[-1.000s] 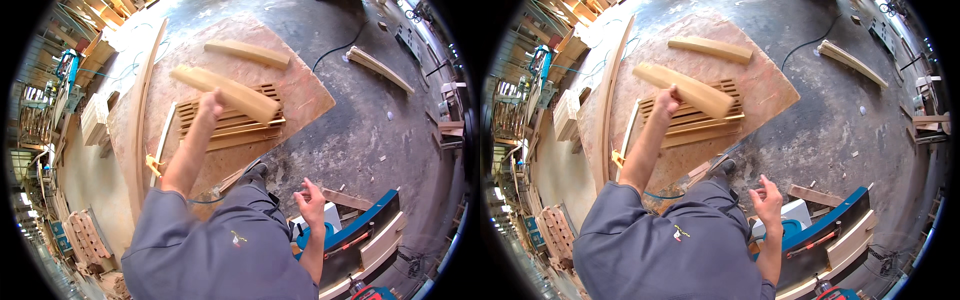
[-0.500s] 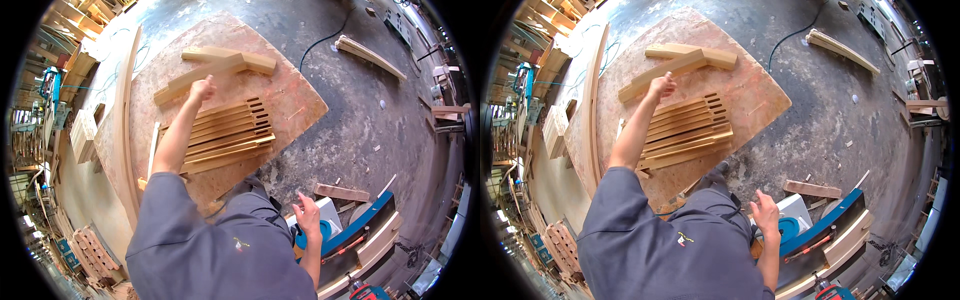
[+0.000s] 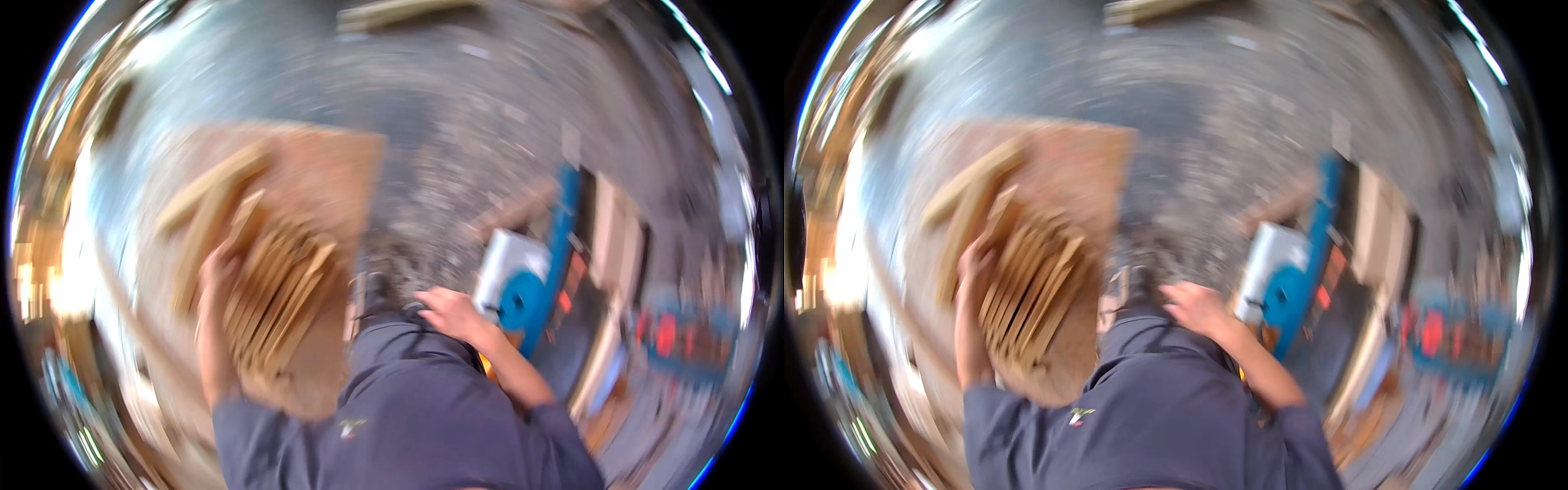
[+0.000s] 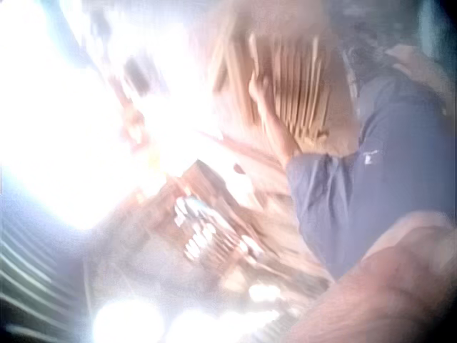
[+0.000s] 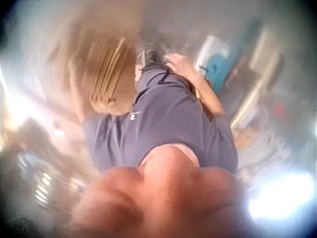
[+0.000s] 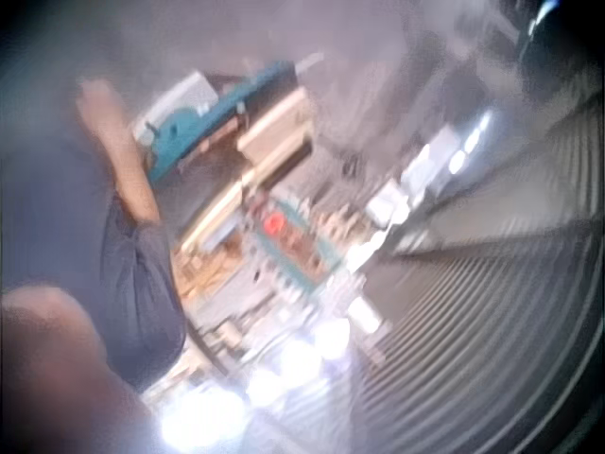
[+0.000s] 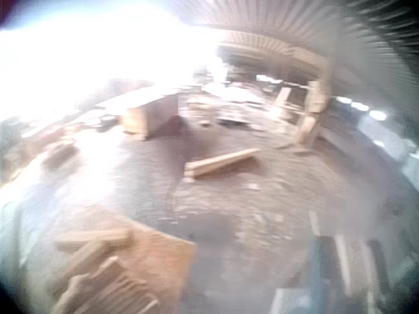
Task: The person operates a vertical spindle moulder to shape the edges of wooden planks. They repeatedly pick up planks from a nearby stack, feed them through the machine, and place the finished pieces onto a growing pile. The person uses an air blower to clear sawdust from the machine table between operations.
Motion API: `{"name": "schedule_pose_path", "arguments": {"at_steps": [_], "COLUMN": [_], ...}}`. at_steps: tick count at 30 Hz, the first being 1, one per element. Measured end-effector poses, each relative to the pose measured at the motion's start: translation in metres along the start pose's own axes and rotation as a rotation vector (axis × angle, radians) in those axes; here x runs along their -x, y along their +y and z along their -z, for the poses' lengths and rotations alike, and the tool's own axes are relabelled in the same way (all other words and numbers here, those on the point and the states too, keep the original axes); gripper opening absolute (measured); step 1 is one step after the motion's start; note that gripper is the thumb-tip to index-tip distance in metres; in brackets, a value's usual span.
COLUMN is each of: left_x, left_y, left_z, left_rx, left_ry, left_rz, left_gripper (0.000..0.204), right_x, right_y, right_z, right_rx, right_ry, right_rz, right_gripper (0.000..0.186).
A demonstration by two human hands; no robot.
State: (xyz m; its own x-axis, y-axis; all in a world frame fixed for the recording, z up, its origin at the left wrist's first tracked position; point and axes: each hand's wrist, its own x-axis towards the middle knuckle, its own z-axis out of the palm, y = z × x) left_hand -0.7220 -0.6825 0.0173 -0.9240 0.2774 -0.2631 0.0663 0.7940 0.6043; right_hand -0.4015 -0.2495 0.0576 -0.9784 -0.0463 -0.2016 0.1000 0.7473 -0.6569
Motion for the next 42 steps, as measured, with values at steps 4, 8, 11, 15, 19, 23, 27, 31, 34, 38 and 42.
{"name": "schedule_pose_path", "arguments": {"at_steps": [4,8,11,15,19,23,27,31,34,38,42], "left_x": [0.003,0.041,0.069,0.111,0.160,0.198,0.226,0.246,0.279,0.366,0.450], "left_y": [-0.151,0.057,0.214,0.322,0.402,0.369,0.280,0.190,0.129,0.063,0.051], "left_z": [0.030,0.062,0.026,-0.061,-0.118,-0.164,-0.192,-0.202,-0.218,-0.247,-0.273], "left_rx": [0.238,-0.126,-0.303,-0.493,-0.375,0.094,0.218,-0.087,-0.086,0.063,0.468], "left_ry": [0.424,0.279,-0.077,-0.438,-0.760,-0.145,-0.300,-0.213,-0.148,-0.359,-0.354], "left_rz": [-0.022,-0.488,-0.585,-1.043,-1.037,-1.434,-0.883,-0.464,-0.157,0.555,1.290], "left_gripper": [0.030,0.029,0.031,0.029,0.017,0.037,0.017,0.009,0.009,0.017,0.023], "right_x": [0.018,0.031,0.039,0.048,0.103,0.180,0.230,0.234,0.228,0.221,0.216], "right_y": [-0.011,-0.034,-0.070,-0.091,-0.071,-0.028,-0.008,0.010,0.020,0.026,0.038], "right_z": [0.003,0.027,0.046,0.045,0.043,0.017,0.006,-0.001,-0.003,0.008,0.012], "right_rx": [-0.041,0.047,0.320,0.410,0.362,0.323,-0.079,-0.444,-0.570,-0.614,-0.596], "right_ry": [0.138,0.588,0.810,0.715,0.755,0.618,0.536,0.499,0.463,0.359,0.233], "right_rz": [0.026,0.092,0.339,0.251,-0.136,-0.488,-0.707,-0.711,-0.659,-0.652,-0.606], "right_gripper": [0.038,0.027,0.036,0.040,0.022,0.087,0.088,0.084,0.084,0.088,0.087]}}
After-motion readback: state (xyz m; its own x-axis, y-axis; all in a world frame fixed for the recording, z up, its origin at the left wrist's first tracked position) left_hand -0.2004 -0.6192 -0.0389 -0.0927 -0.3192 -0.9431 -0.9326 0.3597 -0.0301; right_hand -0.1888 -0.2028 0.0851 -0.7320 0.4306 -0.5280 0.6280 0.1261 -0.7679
